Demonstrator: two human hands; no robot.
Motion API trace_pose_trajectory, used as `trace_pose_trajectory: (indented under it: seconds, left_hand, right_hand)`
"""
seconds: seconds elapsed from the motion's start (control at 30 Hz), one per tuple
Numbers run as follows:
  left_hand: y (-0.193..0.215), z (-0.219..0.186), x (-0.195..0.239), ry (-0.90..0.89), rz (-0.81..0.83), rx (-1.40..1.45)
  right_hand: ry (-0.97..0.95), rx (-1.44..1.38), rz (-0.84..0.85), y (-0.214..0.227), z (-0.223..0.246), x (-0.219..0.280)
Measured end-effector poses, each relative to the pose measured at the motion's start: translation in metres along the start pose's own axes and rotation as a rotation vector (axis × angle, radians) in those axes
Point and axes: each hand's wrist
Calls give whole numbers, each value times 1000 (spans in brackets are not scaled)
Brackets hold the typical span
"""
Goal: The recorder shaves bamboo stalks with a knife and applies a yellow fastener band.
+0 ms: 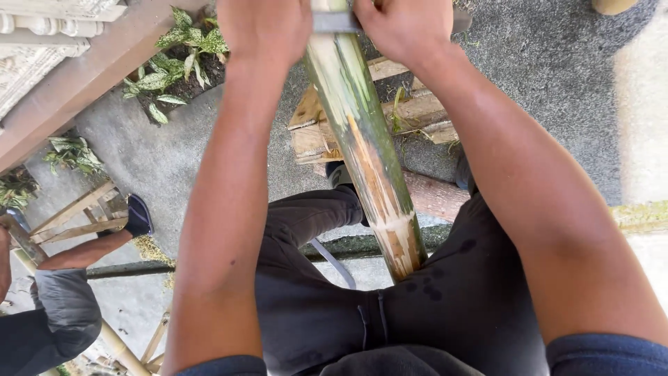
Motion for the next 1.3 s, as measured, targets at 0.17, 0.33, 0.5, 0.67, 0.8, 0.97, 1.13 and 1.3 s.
trace_pose_trajectory:
  seconds: [0.17,0.33,0.5,0.67,0.8,0.97,1.13,1.3]
  left_hand:
    - [67,-69,34,369,439,82]
    - [75,-107,87,445,345,32]
    - [73,-116,87,480,299,-39]
    - [70,-121,82,520,315,-51]
    - [71,-124,80,523,330,-82]
    - [69,-123,73,530,343,-118]
    - [65,-120,75,471,266,-190]
    - [64,-114,64,491,352,-155]
  right_hand:
    - [-123,44,309,66,25,22]
    - [112,84,167,72,18,62]
    - [98,45,199,75,13,64]
    - [123,58,198,68,5,65]
    - [116,67,245,62,2,63]
    - [116,40,223,57,-2,60]
    - [102,86,246,53,-2,60]
    - [77,107,263,52,0,51]
Point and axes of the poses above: each hand's wrist, its own x-axis away from the middle knuckle, its own y-axis out of the back of the hand, z = x × y, and after that the axes turned 9 degrees about -z, right-handed
